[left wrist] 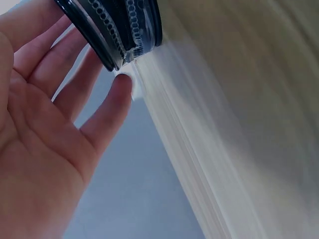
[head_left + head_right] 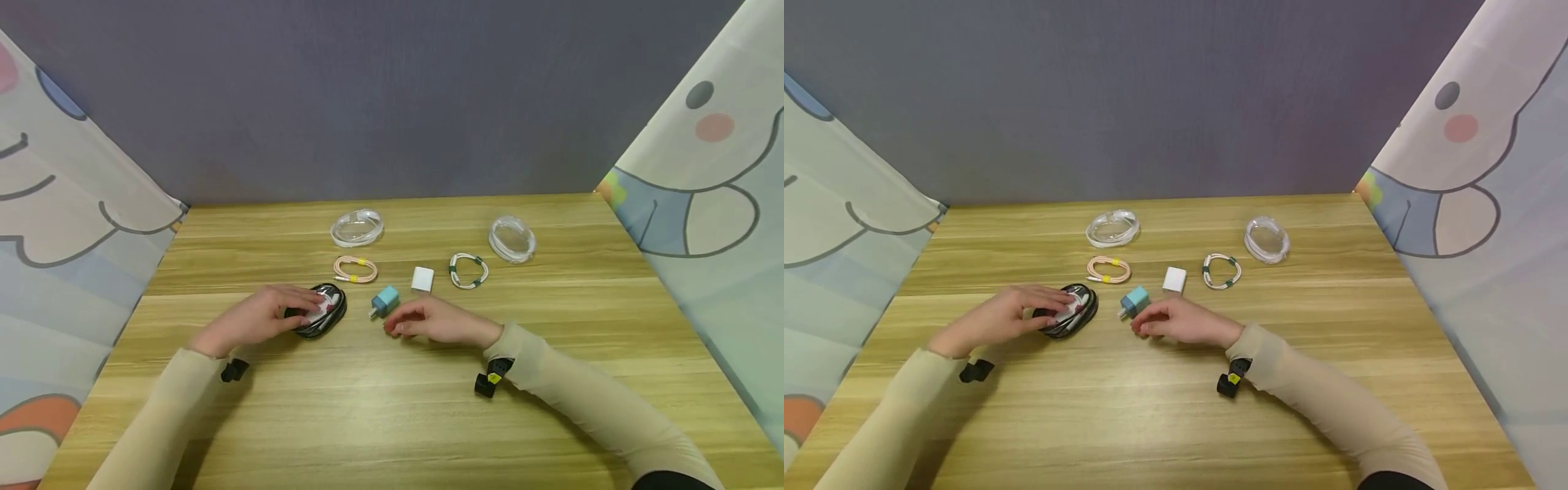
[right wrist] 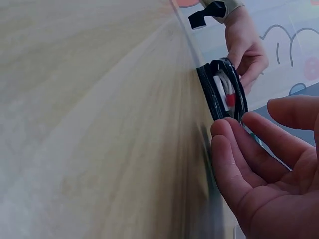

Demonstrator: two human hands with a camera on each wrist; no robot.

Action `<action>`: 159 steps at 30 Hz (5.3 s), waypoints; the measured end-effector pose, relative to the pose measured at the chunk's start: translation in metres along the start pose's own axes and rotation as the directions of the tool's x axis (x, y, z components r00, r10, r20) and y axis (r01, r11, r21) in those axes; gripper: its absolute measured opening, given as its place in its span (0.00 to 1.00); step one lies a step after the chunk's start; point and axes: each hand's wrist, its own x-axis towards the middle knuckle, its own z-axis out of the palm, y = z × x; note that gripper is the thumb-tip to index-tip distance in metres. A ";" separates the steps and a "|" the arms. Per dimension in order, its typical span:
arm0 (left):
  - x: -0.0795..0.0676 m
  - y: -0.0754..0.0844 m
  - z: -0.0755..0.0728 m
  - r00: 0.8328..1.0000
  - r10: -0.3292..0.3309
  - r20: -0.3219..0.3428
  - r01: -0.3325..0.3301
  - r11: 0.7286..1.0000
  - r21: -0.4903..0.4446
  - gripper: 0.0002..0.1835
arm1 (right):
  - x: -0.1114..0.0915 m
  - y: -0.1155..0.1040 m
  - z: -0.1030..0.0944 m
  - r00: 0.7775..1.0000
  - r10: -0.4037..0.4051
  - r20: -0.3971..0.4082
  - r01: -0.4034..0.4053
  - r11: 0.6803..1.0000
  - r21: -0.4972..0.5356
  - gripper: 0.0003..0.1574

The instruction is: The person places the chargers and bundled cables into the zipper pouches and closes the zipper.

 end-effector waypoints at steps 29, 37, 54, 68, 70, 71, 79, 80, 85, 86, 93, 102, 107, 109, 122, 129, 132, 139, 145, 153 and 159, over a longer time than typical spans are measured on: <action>0.052 0.051 0.044 0.948 0.244 0.206 -0.208 0.961 -0.182 0.17 | 0.003 0.009 -0.005 0.990 -0.036 -0.135 0.006 0.976 -0.216 0.24; 0.067 0.055 0.048 0.925 0.304 0.227 -0.268 0.947 -0.178 0.20 | 0.001 0.011 -0.009 0.987 -0.041 -0.152 -0.012 0.942 -0.334 0.21; 0.065 0.057 0.049 0.931 0.301 0.204 -0.281 0.952 -0.121 0.20 | -0.002 0.012 -0.014 0.982 -0.047 -0.181 -0.027 0.921 -0.388 0.10; 0.065 0.055 0.050 0.931 0.297 0.211 -0.278 0.954 -0.114 0.23 | 0.003 0.013 -0.021 0.995 -0.078 -0.056 0.049 0.917 -0.396 0.21; 0.065 0.055 0.050 0.930 0.300 0.212 -0.282 0.953 -0.113 0.23 | 0.004 0.012 -0.023 0.997 -0.075 -0.032 0.055 0.910 -0.411 0.22; 0.065 0.055 0.050 0.929 0.302 0.213 -0.284 0.952 -0.112 0.23 | 0.004 0.012 -0.023 0.997 -0.072 -0.027 0.054 0.906 -0.420 0.21; 0.064 0.056 0.051 0.931 0.294 0.216 -0.275 0.955 -0.114 0.23 | 0.007 0.014 -0.024 0.998 -0.036 -0.043 0.014 0.902 -0.431 0.09; 0.064 0.056 0.050 0.932 0.292 0.214 -0.273 0.955 -0.112 0.23 | 0.007 0.014 -0.024 0.998 -0.040 -0.044 0.017 0.899 -0.437 0.08; 0.065 0.055 0.050 0.933 0.291 0.212 -0.274 0.956 -0.110 0.22 | 0.005 0.014 -0.026 0.998 -0.059 -0.037 0.036 0.893 -0.449 0.09; 0.065 0.055 0.050 0.933 0.291 0.212 -0.273 0.956 -0.110 0.22 | 0.004 0.014 -0.026 0.998 -0.061 -0.035 0.039 0.892 -0.450 0.10; 0.065 0.055 0.049 0.936 0.269 0.226 -0.251 0.962 -0.109 0.21 | 0.004 0.013 -0.025 0.996 -0.069 -0.051 0.034 0.862 -0.505 0.05; 0.063 0.056 0.048 0.941 0.257 0.221 -0.237 0.965 -0.114 0.19 | 0.002 0.010 -0.023 0.996 -0.078 -0.037 0.044 0.831 -0.554 0.04; 0.062 0.057 0.048 0.944 0.246 0.219 -0.224 0.967 -0.118 0.17 | 0.002 0.009 -0.025 0.996 -0.081 -0.026 0.054 0.842 -0.537 0.09; 0.062 0.058 0.048 0.941 0.258 0.221 -0.236 0.964 -0.119 0.19 | 0.002 0.008 -0.025 0.996 -0.091 -0.028 0.062 0.842 -0.536 0.09; 0.060 0.059 0.047 0.941 0.270 0.206 -0.266 0.963 -0.046 0.26 | 0.003 0.005 -0.022 0.994 -0.079 -0.072 0.023 0.816 -0.578 0.08; 0.058 0.062 0.046 0.953 0.249 0.174 -0.244 0.969 -0.050 0.25 | 0.002 0.008 -0.023 0.991 -0.092 -0.101 0.021 0.836 -0.548 0.09; 0.057 0.062 0.046 0.949 0.256 0.184 -0.254 0.967 -0.035 0.25 | 0.002 0.007 -0.023 0.988 -0.100 -0.119 0.019 0.836 -0.548 0.09; 0.057 0.063 0.047 0.936 0.302 0.180 -0.320 0.944 0.076 0.25 | 0.006 0.007 -0.020 0.986 -0.053 -0.161 -0.040 0.849 -0.527 0.11; 0.059 0.065 0.050 0.925 0.321 0.202 -0.358 0.916 0.182 0.30 | 0.006 0.006 -0.019 0.983 -0.032 -0.179 -0.069 0.848 -0.526 0.12; 0.056 0.068 0.050 0.920 0.329 0.215 -0.377 0.892 0.250 0.32 | 0.006 0.007 -0.020 0.986 -0.036 -0.162 -0.052 0.859 -0.509 0.13; 0.055 0.068 0.054 0.940 0.278 0.198 -0.326 0.903 0.279 0.36 | 0.003 0.005 -0.021 0.988 -0.023 -0.155 -0.060 0.857 -0.512 0.13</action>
